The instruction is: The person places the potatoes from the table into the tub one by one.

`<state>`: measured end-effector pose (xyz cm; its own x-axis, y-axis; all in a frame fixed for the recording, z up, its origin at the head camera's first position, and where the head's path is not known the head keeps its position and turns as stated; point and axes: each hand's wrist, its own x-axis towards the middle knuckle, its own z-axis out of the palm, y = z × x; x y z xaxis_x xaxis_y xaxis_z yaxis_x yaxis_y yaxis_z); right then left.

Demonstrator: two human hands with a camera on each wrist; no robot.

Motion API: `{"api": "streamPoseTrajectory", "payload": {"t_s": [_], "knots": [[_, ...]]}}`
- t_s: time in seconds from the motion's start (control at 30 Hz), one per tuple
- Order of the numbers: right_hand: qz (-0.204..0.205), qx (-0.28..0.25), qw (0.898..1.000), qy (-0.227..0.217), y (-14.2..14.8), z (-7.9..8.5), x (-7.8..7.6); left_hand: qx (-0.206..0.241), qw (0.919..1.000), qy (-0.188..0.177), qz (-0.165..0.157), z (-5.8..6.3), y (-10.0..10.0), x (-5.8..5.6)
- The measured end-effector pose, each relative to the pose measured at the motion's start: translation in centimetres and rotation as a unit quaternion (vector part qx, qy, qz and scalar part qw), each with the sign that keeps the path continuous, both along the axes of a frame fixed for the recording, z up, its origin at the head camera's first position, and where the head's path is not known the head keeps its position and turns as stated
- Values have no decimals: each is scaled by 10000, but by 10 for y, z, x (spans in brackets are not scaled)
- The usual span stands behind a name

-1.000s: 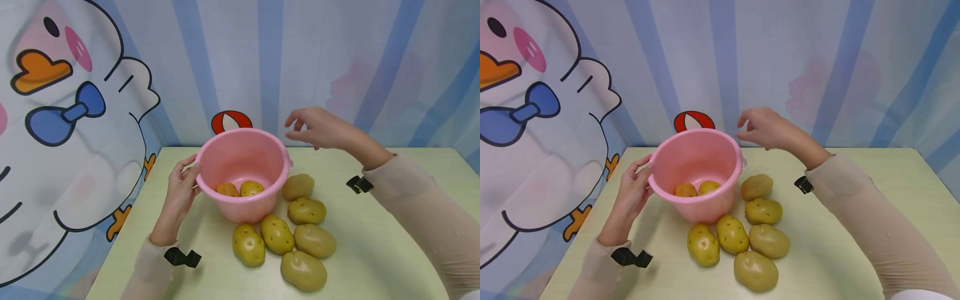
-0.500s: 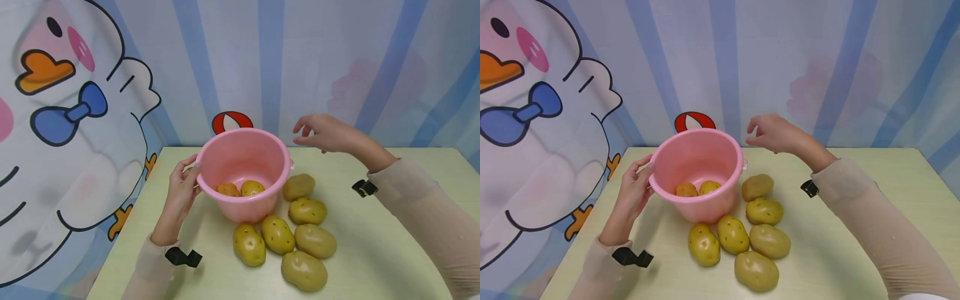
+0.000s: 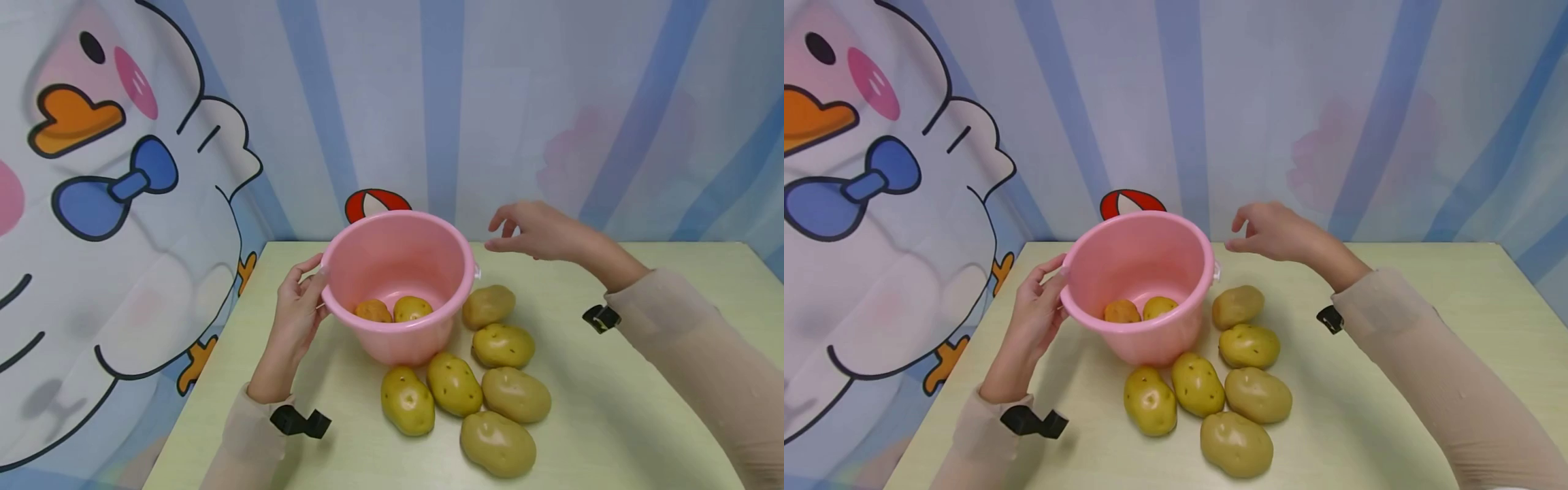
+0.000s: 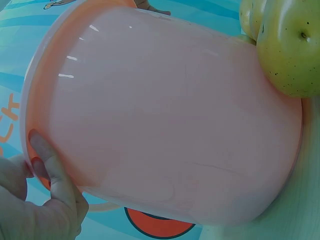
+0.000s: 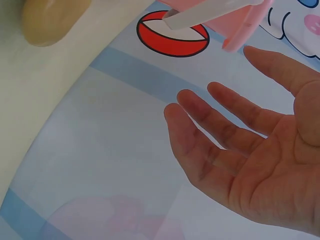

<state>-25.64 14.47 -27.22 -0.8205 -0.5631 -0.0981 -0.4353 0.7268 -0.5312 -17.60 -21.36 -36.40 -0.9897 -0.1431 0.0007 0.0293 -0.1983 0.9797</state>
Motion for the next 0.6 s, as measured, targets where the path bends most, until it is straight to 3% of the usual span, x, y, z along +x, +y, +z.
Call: {"api": "streamPoseTrajectory", "payload": {"t_s": [0.6], "knots": [[-65, 108, 9998, -184, 13, -32, -2, 27, 10000, 24, 41, -1, 2, -2]]}}
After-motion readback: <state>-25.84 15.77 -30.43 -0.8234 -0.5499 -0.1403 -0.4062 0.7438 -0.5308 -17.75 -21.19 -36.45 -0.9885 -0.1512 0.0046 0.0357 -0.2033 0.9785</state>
